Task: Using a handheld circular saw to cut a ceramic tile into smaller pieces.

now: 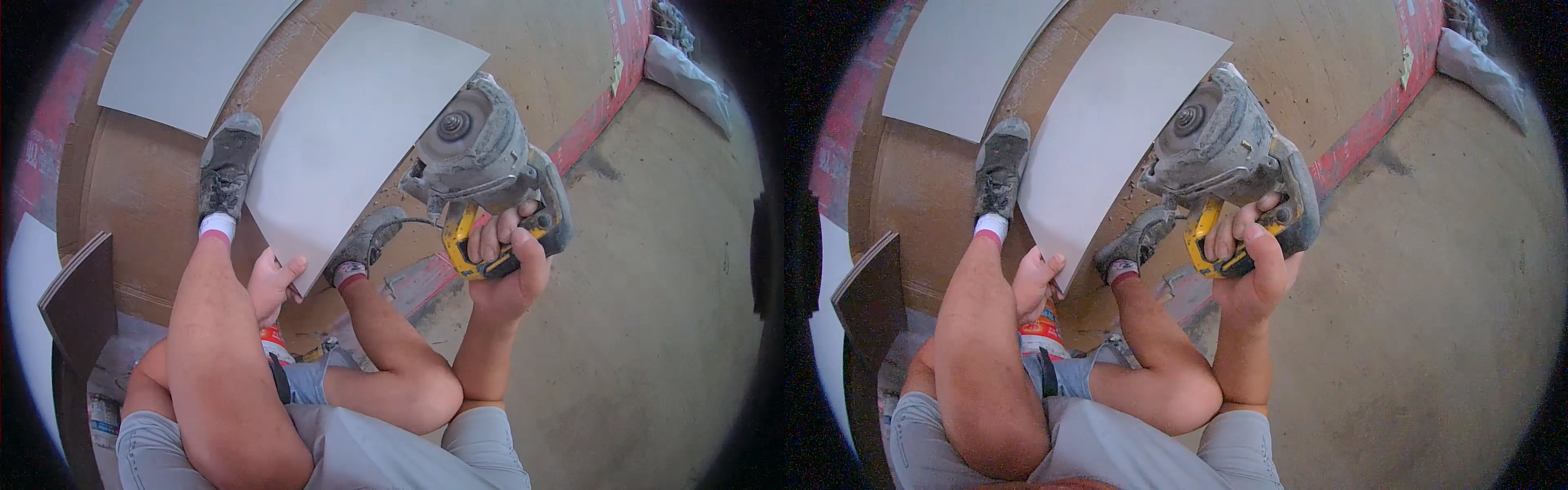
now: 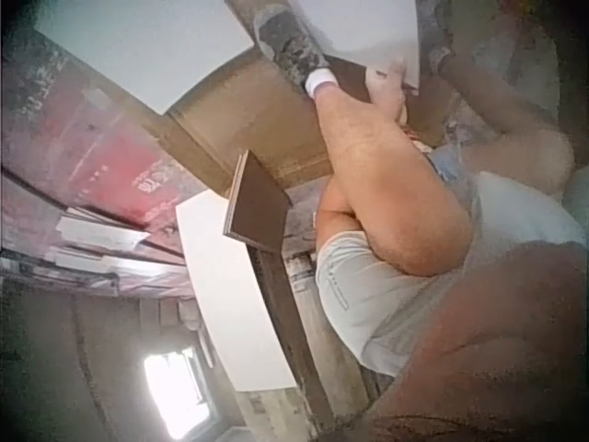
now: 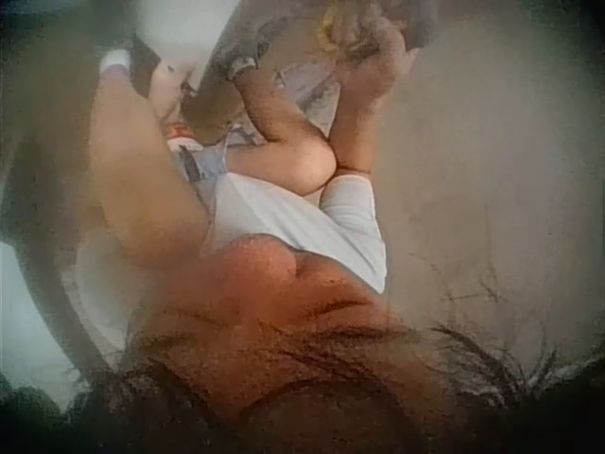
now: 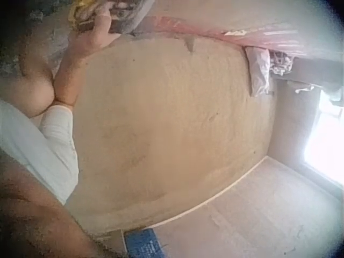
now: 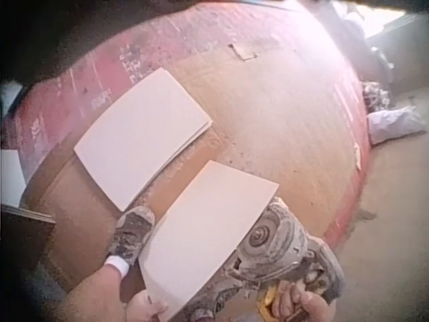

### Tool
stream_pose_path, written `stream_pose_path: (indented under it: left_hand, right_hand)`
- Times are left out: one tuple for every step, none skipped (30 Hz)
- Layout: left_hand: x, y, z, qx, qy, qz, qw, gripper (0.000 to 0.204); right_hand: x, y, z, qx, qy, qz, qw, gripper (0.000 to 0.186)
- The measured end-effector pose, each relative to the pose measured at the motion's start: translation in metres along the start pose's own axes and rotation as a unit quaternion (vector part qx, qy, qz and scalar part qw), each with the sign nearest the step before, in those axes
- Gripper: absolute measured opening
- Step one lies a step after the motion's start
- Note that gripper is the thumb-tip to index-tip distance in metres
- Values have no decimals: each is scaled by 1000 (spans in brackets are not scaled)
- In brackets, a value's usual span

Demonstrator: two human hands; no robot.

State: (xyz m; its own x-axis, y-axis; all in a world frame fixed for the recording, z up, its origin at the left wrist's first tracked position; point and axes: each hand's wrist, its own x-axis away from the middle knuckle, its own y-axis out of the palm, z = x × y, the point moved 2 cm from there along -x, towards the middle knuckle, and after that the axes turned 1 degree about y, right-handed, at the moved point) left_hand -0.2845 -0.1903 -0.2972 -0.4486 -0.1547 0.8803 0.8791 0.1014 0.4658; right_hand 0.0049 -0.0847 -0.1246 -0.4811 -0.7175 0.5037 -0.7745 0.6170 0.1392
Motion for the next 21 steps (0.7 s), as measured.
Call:
stream_pose_path:
  left_hand:
    - [0, -1, 0, 0, 1, 1, 1000, 50]
    - [0, -1, -1, 1, 4, -2, 1000, 50]
    - [0, 0, -1, 3, 7, -5, 1000, 50]
    - [1, 1, 0, 3, 7, -6, 1000, 50]
    - [2, 4, 2, -9, 9, -6, 1000, 51]
    - [3, 6, 3, -22, 11, -7, 1000, 53]
    - [3, 7, 3, -22, 11, -7, 1000, 53]
    - [3, 10, 2, -23, 13, -7, 1000, 53]
    - [4, 12, 2, -24, 14, -7, 1000, 53]
    - [4, 15, 3, -24, 14, -7, 1000, 53]
    - [5, 17, 4, -8, 11, -5, 1000, 51]
    - [6, 19, 5, 8, 8, -3, 1000, 50]
    - [7, 20, 5, 8, 9, -2, 1000, 50]
    - [6, 21, 5, 10, 10, -3, 1000, 49]
    - [7, 21, 4, 13, 12, -4, 1000, 48]
    - [7, 20, 3, 13, 11, -4, 1000, 48]
    - [7, 17, 2, 10, 11, -5, 1000, 48]
    - [7, 12, 1, 7, 10, -7, 1000, 48]
    - [6, 6, -3, 7, 9, -7, 1000, 48]
    - [4, -3, -9, 9, 10, -5, 1000, 48]
    - [3, -13, -15, 12, 10, -3, 1000, 48]
  right_hand:
    - [1, 1, 0, -1, 0, -1, 1000, 35]
    - [2, 2, 0, -1, 2, 1, 1000, 35]
    - [3, 2, -1, -2, 4, 3, 1000, 34]
    - [3, 3, -2, -2, 3, 2, 1000, 34]
    - [2, 3, -3, 3, 2, 6, 1000, 34]
    - [2, 3, -5, 9, 0, 9, 1000, 34]
    - [2, 3, -6, 8, 0, 8, 1000, 34]
    - [2, 2, -8, 4, 4, 6, 1000, 34]
    - [2, 1, -10, -1, 9, 4, 1000, 34]
    - [2, -1, -12, -1, 9, 5, 1000, 34]
    - [2, -3, -15, -5, 13, -4, 1000, 34]
    - [2, -4, -16, -9, 17, -14, 1000, 34]
    - [3, -3, -17, -9, 18, -14, 1000, 34]
    - [4, -2, -17, 8, 14, -6, 1000, 33]
    - [5, -1, -16, 26, 10, 1, 1000, 31]
    - [7, -3, -15, 27, 10, 1, 1000, 31]
    - [9, -4, -11, 11, 14, -1, 1000, 33]
    - [12, -4, -7, -5, 18, -2, 1000, 34]
    - [15, -2, -2, -4, 18, -2, 1000, 34]
    - [19, 1, 5, -3, 20, 3, 1000, 34]
    - [23, 4, 14, -1, 21, 8, 1000, 34]
